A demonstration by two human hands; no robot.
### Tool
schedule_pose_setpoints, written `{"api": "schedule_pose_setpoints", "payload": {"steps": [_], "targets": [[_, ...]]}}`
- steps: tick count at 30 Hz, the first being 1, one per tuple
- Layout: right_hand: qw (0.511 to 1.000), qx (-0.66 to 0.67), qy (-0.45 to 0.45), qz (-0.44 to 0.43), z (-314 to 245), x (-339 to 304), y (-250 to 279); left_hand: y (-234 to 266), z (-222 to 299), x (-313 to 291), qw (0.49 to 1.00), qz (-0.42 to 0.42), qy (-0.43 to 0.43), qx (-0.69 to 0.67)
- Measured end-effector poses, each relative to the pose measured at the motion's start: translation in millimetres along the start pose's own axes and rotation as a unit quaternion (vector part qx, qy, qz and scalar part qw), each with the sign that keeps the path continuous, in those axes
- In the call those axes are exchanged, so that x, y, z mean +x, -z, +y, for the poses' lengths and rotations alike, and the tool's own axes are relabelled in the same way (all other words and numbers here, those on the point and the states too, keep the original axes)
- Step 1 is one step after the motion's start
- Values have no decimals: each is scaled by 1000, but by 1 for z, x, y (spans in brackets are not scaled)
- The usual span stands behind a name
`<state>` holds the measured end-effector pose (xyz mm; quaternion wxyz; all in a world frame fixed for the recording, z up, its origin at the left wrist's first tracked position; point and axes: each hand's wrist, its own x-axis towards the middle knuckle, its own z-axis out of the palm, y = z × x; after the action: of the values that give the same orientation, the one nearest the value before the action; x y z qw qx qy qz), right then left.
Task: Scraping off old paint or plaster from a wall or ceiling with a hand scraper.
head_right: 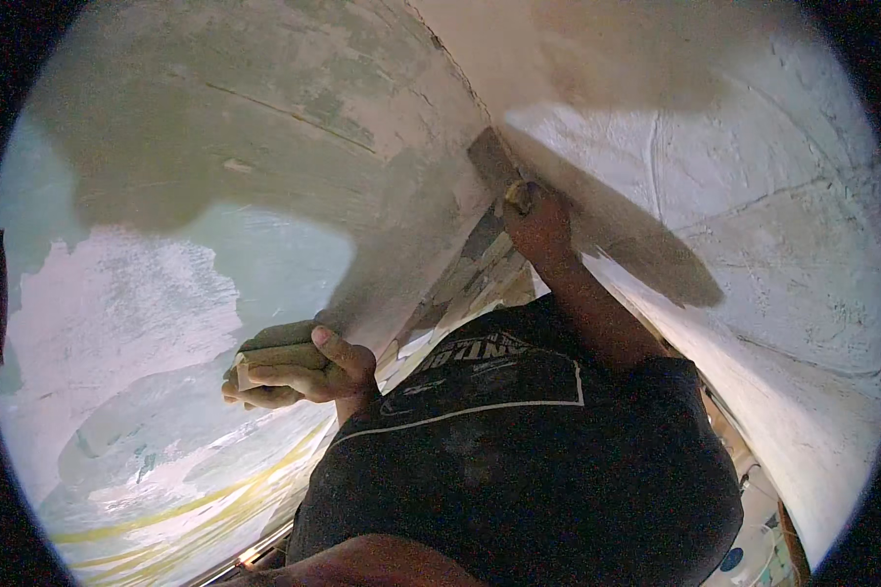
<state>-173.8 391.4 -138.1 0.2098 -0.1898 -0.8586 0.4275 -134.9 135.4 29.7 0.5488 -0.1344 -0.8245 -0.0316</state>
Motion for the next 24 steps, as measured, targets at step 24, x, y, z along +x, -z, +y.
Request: {"api": "schedule_pose_setpoints", "payload": {"steps": [24], "targets": [[989,22,-103,-105,-6,2,-1,4,-6,-2,1000,-1,-2,-1]]}}
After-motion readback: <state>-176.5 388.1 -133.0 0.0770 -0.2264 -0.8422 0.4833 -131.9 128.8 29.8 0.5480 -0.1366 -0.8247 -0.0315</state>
